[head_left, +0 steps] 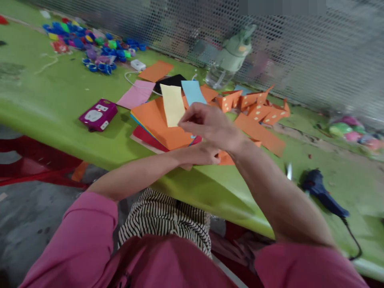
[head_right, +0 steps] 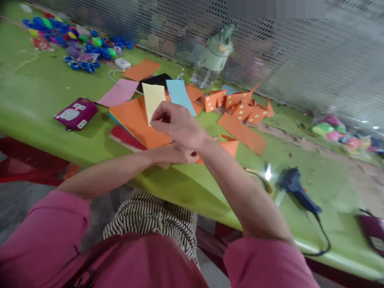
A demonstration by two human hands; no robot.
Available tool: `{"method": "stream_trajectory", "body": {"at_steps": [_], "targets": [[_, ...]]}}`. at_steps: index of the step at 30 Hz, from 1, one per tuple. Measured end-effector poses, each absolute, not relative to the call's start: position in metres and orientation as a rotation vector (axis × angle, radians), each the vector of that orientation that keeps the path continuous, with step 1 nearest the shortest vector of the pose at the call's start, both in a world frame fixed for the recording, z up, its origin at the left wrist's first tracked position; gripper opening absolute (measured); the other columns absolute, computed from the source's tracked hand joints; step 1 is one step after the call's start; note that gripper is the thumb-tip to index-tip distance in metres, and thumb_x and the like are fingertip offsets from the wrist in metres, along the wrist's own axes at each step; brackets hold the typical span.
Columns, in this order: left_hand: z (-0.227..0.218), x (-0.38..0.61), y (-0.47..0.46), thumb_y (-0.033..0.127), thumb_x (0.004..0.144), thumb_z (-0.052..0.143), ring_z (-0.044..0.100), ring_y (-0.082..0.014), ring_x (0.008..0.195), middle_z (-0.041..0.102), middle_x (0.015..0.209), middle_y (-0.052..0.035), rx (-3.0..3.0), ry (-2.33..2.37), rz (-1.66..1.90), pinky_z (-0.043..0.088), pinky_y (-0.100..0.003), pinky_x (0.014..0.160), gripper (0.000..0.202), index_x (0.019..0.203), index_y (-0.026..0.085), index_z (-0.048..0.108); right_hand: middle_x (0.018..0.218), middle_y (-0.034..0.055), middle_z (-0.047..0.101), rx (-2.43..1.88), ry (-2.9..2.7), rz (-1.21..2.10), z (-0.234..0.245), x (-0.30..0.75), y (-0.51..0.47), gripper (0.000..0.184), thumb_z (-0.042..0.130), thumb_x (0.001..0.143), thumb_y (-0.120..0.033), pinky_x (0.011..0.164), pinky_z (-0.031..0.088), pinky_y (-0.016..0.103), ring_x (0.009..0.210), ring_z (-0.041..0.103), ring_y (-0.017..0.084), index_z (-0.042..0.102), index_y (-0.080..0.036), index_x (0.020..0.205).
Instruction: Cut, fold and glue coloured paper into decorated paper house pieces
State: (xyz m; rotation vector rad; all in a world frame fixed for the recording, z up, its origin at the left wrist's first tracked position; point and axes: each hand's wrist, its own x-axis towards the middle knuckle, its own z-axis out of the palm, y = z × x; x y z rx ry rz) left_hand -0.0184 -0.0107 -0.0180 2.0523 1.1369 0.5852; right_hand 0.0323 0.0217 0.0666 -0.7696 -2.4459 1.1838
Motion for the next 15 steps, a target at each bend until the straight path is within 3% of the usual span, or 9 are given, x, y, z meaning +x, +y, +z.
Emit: {"method": "stream_trajectory", "body": {"at_steps": [3, 6, 11, 15], "targets": [[-0.018, -0.017, -0.009, 0.011, 0.089, 0.048, 0.063, -0.0220, 0.102, 0.065, 0.129, -0.0140, 2.087, 1.161, 0.615, 0.049, -0.032, 0.087, 0.056, 0.144, 0.012, 0.046, 0.072, -0.0033, 0.060, -0.870, -2.134, 1.315, 0.074, 0.095, 0.022, 0.015, 0.072, 0.077, -0.028, 0.057, 0.042, 0.025, 0.061, 0.051, 0.009, 0.058, -0.022, 0.080], [-0.017, -0.016, -0.008, 0.009, 0.084, 0.052, 0.064, -0.0208, 0.098, 0.066, 0.125, -0.0131, 2.101, 1.149, 0.615, 0.049, -0.028, 0.080, 0.070, 0.152, 0.015, 0.037, 0.070, -0.0039, 0.059, -1.030, -2.042, 1.291, 0.059, 0.149, 0.020, 0.024, 0.076, 0.073, -0.034, 0.052, 0.040, 0.025, 0.058, 0.050, 0.009, 0.056, -0.022, 0.080], [-0.012, -0.015, -0.013, 0.012, 0.085, 0.053, 0.064, -0.0174, 0.087, 0.066, 0.123, -0.0109, 2.042, 1.192, 0.603, 0.047, -0.025, 0.071, 0.081, 0.160, 0.023, 0.024, 0.075, -0.0013, 0.065, -1.270, -2.136, 0.934, 0.025, 0.190, 0.009, 0.025, 0.074, 0.076, -0.036, 0.062, 0.047, 0.030, 0.067, 0.059, 0.014, 0.053, -0.023, 0.084], [-0.011, -0.014, -0.017, 0.013, 0.084, 0.054, 0.060, -0.0140, 0.075, 0.068, 0.104, -0.0047, 2.042, 1.247, 0.592, 0.044, -0.024, 0.066, 0.082, 0.159, 0.027, 0.025, 0.074, -0.0016, 0.066, -1.327, -2.205, 0.797, 0.018, 0.192, 0.000, 0.024, 0.071, 0.077, -0.030, 0.063, 0.047, 0.031, 0.065, 0.059, 0.014, 0.049, -0.024, 0.084]]}}
